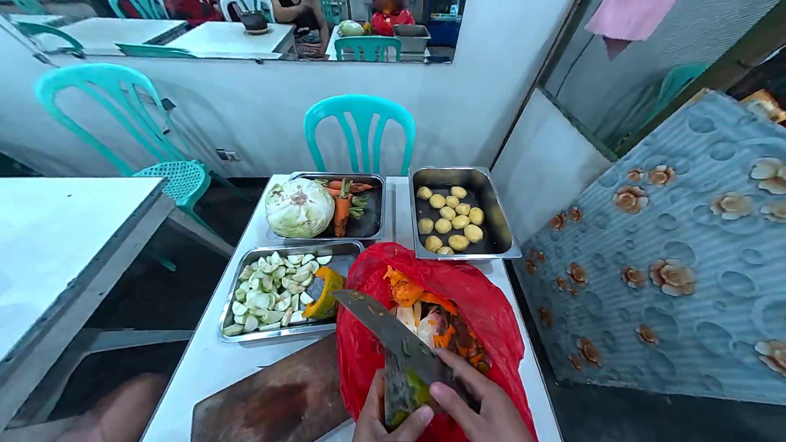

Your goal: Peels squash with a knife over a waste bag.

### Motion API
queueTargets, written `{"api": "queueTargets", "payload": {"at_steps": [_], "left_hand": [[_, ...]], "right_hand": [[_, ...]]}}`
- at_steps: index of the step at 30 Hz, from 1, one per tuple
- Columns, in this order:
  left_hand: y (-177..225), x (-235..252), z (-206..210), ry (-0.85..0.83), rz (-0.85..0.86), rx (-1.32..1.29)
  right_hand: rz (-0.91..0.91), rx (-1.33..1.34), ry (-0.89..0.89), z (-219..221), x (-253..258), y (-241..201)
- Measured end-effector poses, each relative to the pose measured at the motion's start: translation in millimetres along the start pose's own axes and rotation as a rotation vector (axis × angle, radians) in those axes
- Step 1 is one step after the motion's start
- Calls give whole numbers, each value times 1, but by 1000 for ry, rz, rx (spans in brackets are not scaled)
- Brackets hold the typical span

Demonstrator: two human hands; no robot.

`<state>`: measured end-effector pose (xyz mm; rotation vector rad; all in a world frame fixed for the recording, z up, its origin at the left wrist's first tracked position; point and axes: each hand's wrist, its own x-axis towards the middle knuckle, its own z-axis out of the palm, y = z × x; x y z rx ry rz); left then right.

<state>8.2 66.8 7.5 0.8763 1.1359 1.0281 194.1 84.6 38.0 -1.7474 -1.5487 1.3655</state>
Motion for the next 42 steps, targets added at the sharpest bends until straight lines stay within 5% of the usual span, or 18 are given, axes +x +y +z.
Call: {"api": "queueTargets", "payload": {"at_steps": [10,18,24,29,42], "left_hand": [[-7,-6,-3,72,-8,-65],[-7,-3,-1,66,-19,-24],[4,-3,4,75,-23,23],[-1,-1,2,87,1,0],[-7,0,-4,69,24,22]], "right_hand": [[6,116,-164,8,-8,-4],[11,-59,-14,13,-7,5],[48,285,-22,1,6,25],[-105,85,-216,-1,-10,1],[-78,45,-104,13,-5,11]]}}
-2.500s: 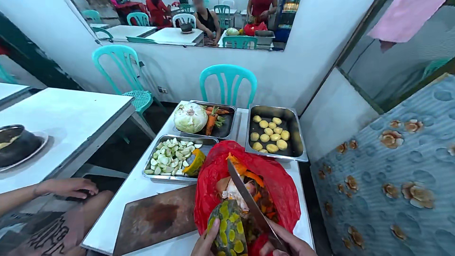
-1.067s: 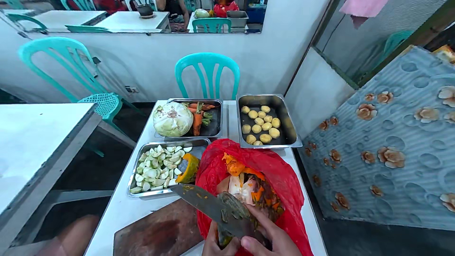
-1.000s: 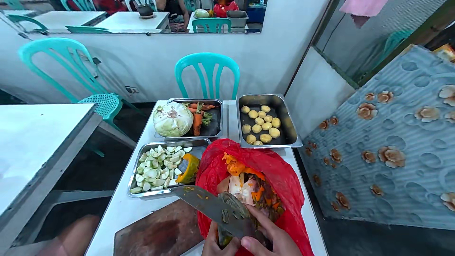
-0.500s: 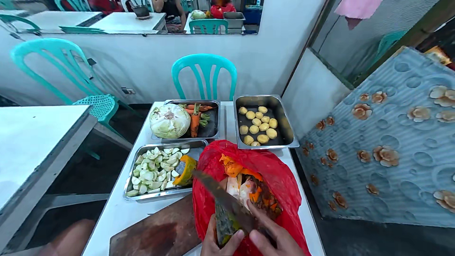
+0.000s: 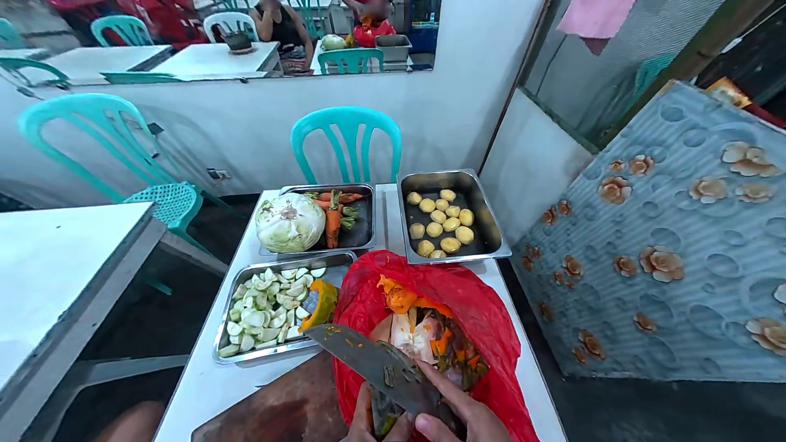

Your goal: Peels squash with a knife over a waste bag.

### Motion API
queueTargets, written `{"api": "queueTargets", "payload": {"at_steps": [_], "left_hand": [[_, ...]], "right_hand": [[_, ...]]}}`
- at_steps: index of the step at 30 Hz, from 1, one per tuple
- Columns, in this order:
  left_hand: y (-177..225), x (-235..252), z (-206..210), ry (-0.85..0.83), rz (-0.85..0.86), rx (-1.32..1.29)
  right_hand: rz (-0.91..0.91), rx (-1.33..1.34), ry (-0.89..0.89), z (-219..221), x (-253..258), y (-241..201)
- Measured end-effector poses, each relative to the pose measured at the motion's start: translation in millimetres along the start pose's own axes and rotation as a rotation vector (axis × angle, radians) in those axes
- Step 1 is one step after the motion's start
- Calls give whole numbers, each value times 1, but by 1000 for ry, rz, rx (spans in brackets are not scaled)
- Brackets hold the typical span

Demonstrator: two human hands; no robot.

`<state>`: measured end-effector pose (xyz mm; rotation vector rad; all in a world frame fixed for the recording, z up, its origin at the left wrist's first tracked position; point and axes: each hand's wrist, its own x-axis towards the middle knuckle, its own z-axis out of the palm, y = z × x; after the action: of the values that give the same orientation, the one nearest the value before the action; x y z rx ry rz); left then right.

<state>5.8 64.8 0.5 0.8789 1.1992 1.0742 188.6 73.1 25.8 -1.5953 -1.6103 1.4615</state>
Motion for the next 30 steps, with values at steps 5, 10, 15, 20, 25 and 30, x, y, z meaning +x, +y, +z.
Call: {"api": "queueTargets", "payload": {"at_steps": [5,10,15,20,25,30], "left_hand": [[-6,1,9,77,35,27],[-1,2,0,-3,-23,27],[-7,2,15,120,59,91],[3,-6,10,38,-7,-12],[-8,-4,8,90,-60,-165],[30,-10,14,80,-32,-194]], "right_hand": [[7,62,55,8,3,1],[46,-42,30,2,-1,-1],[26,55,143,15,7,2],[84,62,84,-19,13,11],[43,39,-103,-17,-7,-6],[71,-8,-82,-2,-9,-7]]}}
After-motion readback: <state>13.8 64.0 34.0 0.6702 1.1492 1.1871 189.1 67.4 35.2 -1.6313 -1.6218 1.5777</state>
